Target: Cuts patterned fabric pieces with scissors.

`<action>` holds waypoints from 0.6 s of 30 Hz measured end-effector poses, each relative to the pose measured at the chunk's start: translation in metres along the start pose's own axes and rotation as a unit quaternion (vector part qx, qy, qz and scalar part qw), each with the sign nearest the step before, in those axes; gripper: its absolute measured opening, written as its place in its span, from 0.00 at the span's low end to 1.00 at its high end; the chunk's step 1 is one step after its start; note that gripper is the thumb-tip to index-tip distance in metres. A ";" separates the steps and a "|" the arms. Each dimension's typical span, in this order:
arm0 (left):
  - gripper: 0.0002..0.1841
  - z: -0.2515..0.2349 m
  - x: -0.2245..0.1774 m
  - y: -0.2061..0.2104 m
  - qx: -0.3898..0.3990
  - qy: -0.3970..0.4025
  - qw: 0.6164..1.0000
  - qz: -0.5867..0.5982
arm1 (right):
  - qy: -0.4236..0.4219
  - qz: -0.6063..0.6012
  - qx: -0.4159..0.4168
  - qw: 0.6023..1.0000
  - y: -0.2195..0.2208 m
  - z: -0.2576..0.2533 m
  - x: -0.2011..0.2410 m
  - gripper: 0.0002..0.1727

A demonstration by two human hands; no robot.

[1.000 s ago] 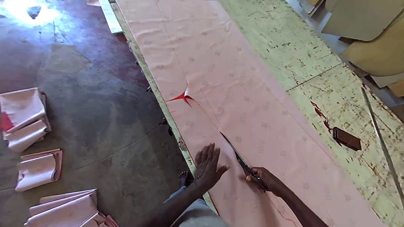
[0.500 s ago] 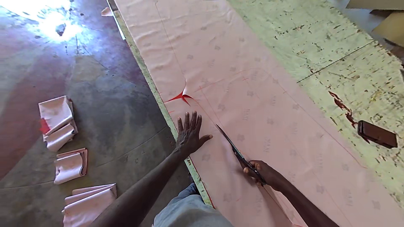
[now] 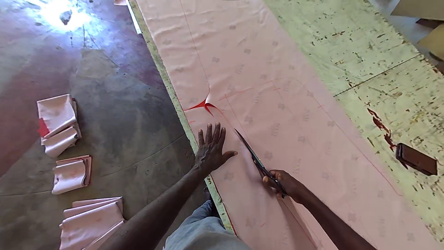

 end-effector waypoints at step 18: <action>0.59 0.002 -0.001 -0.001 -0.015 -0.005 1.000 -0.003 | -0.025 -0.014 -0.011 1.000 0.004 -0.032 0.023 0.24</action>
Point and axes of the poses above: each hand's wrist, its own z-axis away from the middle knuckle, its own y-axis out of the palm, x = y × z, the point moved 3 cm from there along -z, towards the middle knuckle, and after that the axes turned 9 degrees about -z, right-handed, at the moved point
